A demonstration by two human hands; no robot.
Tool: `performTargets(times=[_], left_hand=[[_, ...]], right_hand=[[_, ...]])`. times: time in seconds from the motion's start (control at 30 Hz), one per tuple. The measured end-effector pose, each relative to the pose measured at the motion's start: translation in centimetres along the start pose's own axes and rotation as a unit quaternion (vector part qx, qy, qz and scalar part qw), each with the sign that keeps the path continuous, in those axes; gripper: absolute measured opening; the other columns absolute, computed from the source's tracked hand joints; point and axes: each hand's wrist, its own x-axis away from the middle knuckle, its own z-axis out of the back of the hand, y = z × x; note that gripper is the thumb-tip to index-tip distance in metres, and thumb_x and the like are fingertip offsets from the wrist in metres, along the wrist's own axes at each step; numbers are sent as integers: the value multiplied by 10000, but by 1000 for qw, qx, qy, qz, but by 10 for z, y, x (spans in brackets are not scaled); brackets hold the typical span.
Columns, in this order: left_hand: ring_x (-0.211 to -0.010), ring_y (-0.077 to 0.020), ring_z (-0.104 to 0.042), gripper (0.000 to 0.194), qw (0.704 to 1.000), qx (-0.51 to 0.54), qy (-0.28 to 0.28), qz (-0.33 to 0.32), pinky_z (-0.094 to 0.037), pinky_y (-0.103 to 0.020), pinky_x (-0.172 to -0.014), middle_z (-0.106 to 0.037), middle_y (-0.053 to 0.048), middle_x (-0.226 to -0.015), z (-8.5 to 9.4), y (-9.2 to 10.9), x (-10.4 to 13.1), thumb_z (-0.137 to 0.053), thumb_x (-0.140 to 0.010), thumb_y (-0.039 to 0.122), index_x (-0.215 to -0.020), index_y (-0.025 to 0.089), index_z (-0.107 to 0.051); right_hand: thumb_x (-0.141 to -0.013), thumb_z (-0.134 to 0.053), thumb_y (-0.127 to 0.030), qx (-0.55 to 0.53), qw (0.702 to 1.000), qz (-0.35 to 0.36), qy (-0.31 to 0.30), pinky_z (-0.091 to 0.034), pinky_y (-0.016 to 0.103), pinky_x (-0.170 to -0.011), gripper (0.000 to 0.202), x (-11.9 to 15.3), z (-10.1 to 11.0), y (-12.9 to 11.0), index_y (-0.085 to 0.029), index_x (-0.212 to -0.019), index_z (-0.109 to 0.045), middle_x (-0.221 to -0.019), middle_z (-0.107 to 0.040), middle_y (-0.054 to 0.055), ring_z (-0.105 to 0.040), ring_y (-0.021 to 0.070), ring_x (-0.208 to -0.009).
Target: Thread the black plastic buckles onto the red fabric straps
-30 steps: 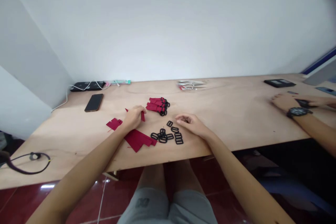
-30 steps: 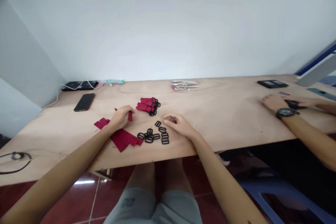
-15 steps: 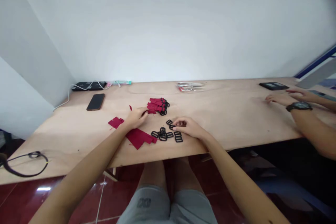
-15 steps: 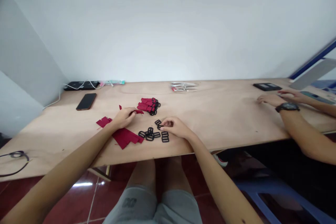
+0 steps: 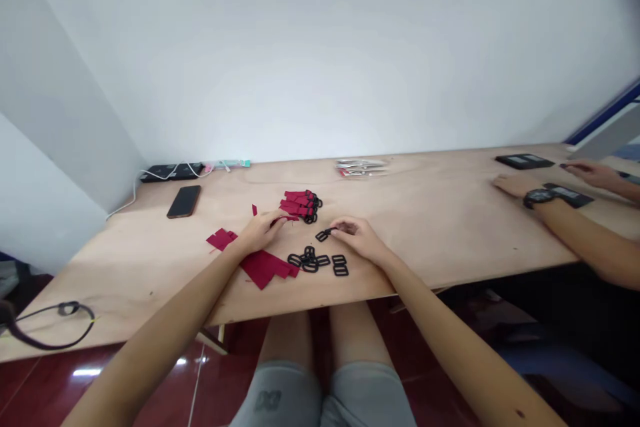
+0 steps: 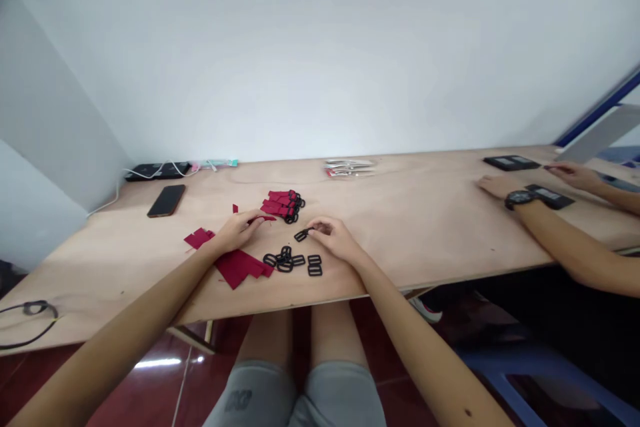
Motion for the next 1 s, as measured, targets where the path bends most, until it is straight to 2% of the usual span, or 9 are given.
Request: performTargets(times=[0.07,0.17,0.23,0.27,0.33,0.5,0.73,0.87,1.0], left_hand=[[-1034,-238,-709,312,999,25,34,7,-536,-381,-980,-761,-103,-1110,0,3,-2,-456,-1098,374,-1128,194,-710],[-986,-219,-698,289,993,85,79,23,-533,-361,-946,-746,-91,-1037,0,6,-4,-465,-1098,369,-1056,186,-685],[-931,-201,-684,281,989,108,99,34,-528,-339,-906,-729,-69,-978,0,6,-4,-460,-1102,368,-1067,186,-672],[-890,-192,-668,284,988,110,103,41,-524,-327,-872,-714,-57,-944,0,5,-4,-458,-1103,372,-1072,184,-670],[-833,-178,-630,302,988,103,98,53,-506,-307,-815,-689,-42,-910,0,3,-4,-460,-1103,388,-1061,181,-677],[-845,-179,-620,321,987,96,106,75,-486,-299,-794,-700,-42,-934,4,-1,-3,-511,-1088,440,-1035,179,-690],[-799,-182,-615,377,976,152,105,113,-482,-298,-761,-717,-41,-883,9,4,-5,-571,-1051,511,-1013,176,-739],[-794,-181,-619,411,971,197,55,121,-484,-295,-760,-712,-45,-863,13,10,-5,-610,-1027,545,-971,162,-746],[-694,-157,-555,432,960,240,40,141,-442,-280,-668,-644,-20,-757,15,11,-6,-653,-995,578,-959,157,-745]], right_hand=[[-839,-820,-466,-43,999,5,-4,-596,439,-951,329,-12,-3,-1,-196,-1020,-768,-1055,-796,105,-748,263,-988],[-738,-909,-400,-99,995,-16,-14,-629,398,-826,503,-37,-12,-8,-206,-1169,-738,-926,-789,60,-762,233,-852],[-707,-934,-398,-110,994,-4,-27,-630,387,-833,425,-55,-22,-13,-187,-1033,-761,-927,-796,69,-762,223,-837],[-724,-923,-415,-113,993,10,-34,-626,393,-868,372,-64,-27,-15,-181,-970,-772,-961,-804,79,-765,226,-871],[-766,-893,-450,-125,991,30,-37,-616,411,-922,349,-81,-37,-18,-179,-964,-797,-1001,-817,90,-768,234,-923],[-769,-902,-486,-162,985,42,-34,-601,453,-1008,478,-110,-56,-19,-195,-1134,-796,-1098,-824,112,-770,263,-1035],[-778,-910,-501,-218,973,36,-72,-627,418,-946,533,-111,-74,-17,-206,-1201,-773,-1101,-818,103,-771,248,-1010],[-812,-891,-475,-229,968,47,-97,-618,406,-968,448,-107,-76,-21,-213,-1160,-786,-1103,-813,91,-765,235,-1025],[-832,-878,-444,-221,967,54,-110,-604,413,-994,340,-104,-74,-22,-202,-1058,-800,-1081,-810,83,-758,229,-1026]])
